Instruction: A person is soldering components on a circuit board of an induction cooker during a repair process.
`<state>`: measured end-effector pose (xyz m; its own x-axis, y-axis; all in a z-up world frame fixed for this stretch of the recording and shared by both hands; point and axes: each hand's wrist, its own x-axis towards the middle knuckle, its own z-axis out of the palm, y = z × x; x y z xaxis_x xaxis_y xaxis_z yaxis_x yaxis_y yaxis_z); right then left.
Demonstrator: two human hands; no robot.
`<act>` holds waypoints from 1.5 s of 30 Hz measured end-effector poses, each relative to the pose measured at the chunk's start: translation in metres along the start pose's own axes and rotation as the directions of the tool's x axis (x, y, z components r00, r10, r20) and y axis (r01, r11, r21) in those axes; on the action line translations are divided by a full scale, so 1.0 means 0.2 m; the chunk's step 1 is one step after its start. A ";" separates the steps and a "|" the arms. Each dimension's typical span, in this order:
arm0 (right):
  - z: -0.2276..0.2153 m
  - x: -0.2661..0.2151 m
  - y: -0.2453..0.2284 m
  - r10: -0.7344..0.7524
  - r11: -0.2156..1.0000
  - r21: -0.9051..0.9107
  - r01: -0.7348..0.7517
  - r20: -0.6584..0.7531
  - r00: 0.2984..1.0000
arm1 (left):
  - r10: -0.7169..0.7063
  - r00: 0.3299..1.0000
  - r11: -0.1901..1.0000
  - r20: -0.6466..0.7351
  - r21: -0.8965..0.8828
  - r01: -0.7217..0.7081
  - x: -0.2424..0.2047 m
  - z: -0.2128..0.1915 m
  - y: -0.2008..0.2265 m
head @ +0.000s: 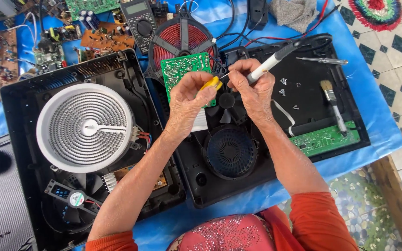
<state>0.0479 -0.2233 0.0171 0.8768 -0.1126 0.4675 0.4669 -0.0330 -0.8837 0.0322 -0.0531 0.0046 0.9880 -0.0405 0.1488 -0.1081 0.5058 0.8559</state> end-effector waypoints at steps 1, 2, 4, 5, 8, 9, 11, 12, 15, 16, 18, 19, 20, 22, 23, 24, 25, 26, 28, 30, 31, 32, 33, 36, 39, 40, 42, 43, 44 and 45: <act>0.01 0.00 0.00 0.019 1.000 -0.015 -0.019 0.012 1.000 | -0.007 1.000 1.000 0.004 -0.017 0.007 0.00 0.00 0.00; 0.00 -0.01 0.00 0.020 1.000 -0.005 -0.020 0.013 1.000 | -0.005 1.000 1.000 0.001 -0.008 0.005 -0.01 0.01 0.01; 0.01 -0.01 0.00 0.009 0.999 -0.047 -0.008 0.010 1.000 | -0.026 1.000 0.996 -0.009 -0.084 0.025 -0.02 0.02 0.02; 0.00 -0.02 0.02 0.010 0.999 -0.031 -0.009 0.022 1.000 | -0.018 1.000 0.997 -0.024 -0.073 0.016 -0.02 0.03 0.01; -0.01 -0.03 0.05 0.057 0.998 -0.001 -0.057 0.000 0.998 | 0.000 0.999 0.995 -0.046 -0.099 -0.005 -0.03 0.03 -0.03; 0.00 -0.04 0.04 0.058 0.998 0.011 -0.058 -0.042 0.997 | -0.034 0.998 0.991 -0.051 -0.132 0.027 -0.03 0.02 -0.04; 0.01 -0.04 0.03 0.063 0.997 0.042 -0.061 -0.063 0.996 | -0.054 0.996 0.987 -0.077 -0.154 0.041 -0.05 0.03 -0.07; 0.01 -0.03 0.03 0.063 0.996 0.072 -0.058 -0.075 0.995 | -0.068 0.994 0.981 -0.083 -0.188 0.052 -0.05 0.04 -0.08; -0.01 -0.04 -0.04 0.169 0.972 0.169 -0.161 -0.031 0.985 | -0.095 0.995 0.960 -0.003 -0.264 0.091 -0.07 0.01 -0.05; -0.02 -0.04 -0.08 0.266 0.940 0.218 -0.261 0.010 0.964 | -0.112 0.988 0.942 0.104 -0.305 0.139 -0.08 -0.01 -0.02; -0.04 -0.02 -0.09 0.247 0.940 0.242 -0.242 0.006 0.969 | -0.139 0.990 0.954 0.038 -0.264 0.144 -0.09 -0.05 -0.05; -0.06 -0.01 -0.10 0.232 0.940 0.260 -0.221 -0.014 0.973 | -0.174 0.985 0.959 -0.016 -0.228 0.166 -0.09 -0.07 -0.07; -0.07 0.01 -0.12 0.229 0.940 0.262 -0.220 -0.004 0.973 | -0.166 0.986 0.961 -0.022 -0.228 0.157 -0.09 -0.10 -0.05; -0.12 0.04 -0.15 0.161 0.970 0.190 -0.149 -0.049 0.986 | -0.097 0.995 0.971 -0.001 -0.219 0.094 -0.10 -0.16 -0.03; -0.12 0.04 -0.12 0.160 0.971 0.189 -0.148 -0.046 0.986 | -0.095 0.996 0.971 -0.002 -0.221 0.092 -0.10 -0.18 -0.01; -0.12 0.05 -0.09 0.098 0.976 0.197 -0.090 -0.031 0.995 | -0.041 0.999 0.987 -0.017 -0.159 0.038 -0.09 -0.20 -0.01; -0.14 0.05 -0.07 0.035 0.980 0.196 -0.029 -0.028 0.999 | 0.005 1.000 0.995 -0.017 -0.101 -0.007 -0.08 -0.20 -0.01; -0.11 0.05 -0.06 0.034 0.982 0.185 -0.027 -0.037 0.999 | -0.001 1.000 0.994 -0.006 -0.109 0.000 -0.07 -0.22 0.01; -0.09 0.04 -0.05 0.034 0.989 0.142 -0.031 -0.015 0.999 | 0.179 0.984 0.980 -0.013 0.087 -0.177 -0.04 -0.22 0.03; -0.04 0.04 -0.03 -0.034 0.998 0.046 0.037 -0.081 0.996 | 0.248 0.967 0.929 -0.051 0.296 -0.223 0.00 -0.21 0.04; -0.01 0.03 -0.01 -0.098 0.995 -0.029 0.096 -0.112 0.989 | 0.346 0.934 0.821 -0.091 0.511 -0.254 0.02 -0.21 0.04; -0.03 0.03 -0.01 -0.100 0.994 -0.048 0.094 -0.135 0.986 | 0.330 0.941 0.829 -0.070 0.499 -0.254 0.03 -0.22 0.04; -0.04 0.04 -0.01 -0.138 0.988 -0.080 0.130 -0.096 0.986 | 0.395 0.919 0.756 -0.004 0.570 -0.322 0.05 -0.23 0.05; -0.03 0.04 -0.05 -0.133 0.987 -0.091 0.129 -0.040 0.990 | 0.458 0.882 0.632 0.112 0.657 -0.412 0.09 -0.23 0.05; -0.04 0.04 -0.04 -0.056 0.996 -0.062 0.057 0.014 0.998 | 0.458 0.871 0.562 0.177 0.702 -0.438 0.11 -0.25 0.05; -0.05 0.04 -0.02 -0.019 0.998 -0.057 0.022 0.048 0.999 | 0.449 0.870 0.536 0.202 0.718 -0.443 0.11 -0.26 0.05; -0.06 0.05 0.02 -0.040 0.998 -0.047 0.043 0.058 0.997 | 0.427 0.880 0.549 0.209 0.713 -0.436 0.10 -0.26 0.06; -0.06 0.06 0.04 -0.065 0.997 -0.031 0.067 0.079 0.995 | 0.412 0.887 0.557 0.210 0.712 -0.427 0.09 -0.26 0.07; -0.05 0.06 0.01 -0.063 0.997 -0.035 0.065 0.070 0.996 | 0.406 0.888 0.560 0.217 0.709 -0.429 0.09 -0.26 0.08; -0.04 0.06 -0.02 -0.114 0.991 -0.065 0.120 0.093 0.989 | 0.425 0.870 0.531 0.249 0.710 -0.462 0.08 -0.25 0.10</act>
<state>0.0557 -0.2328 0.0264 0.8248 -0.0149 0.5653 0.5605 -0.1110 -0.8207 0.0509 -0.0011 -0.0010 0.7867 -0.0351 0.6163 -0.5922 -0.3247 0.7375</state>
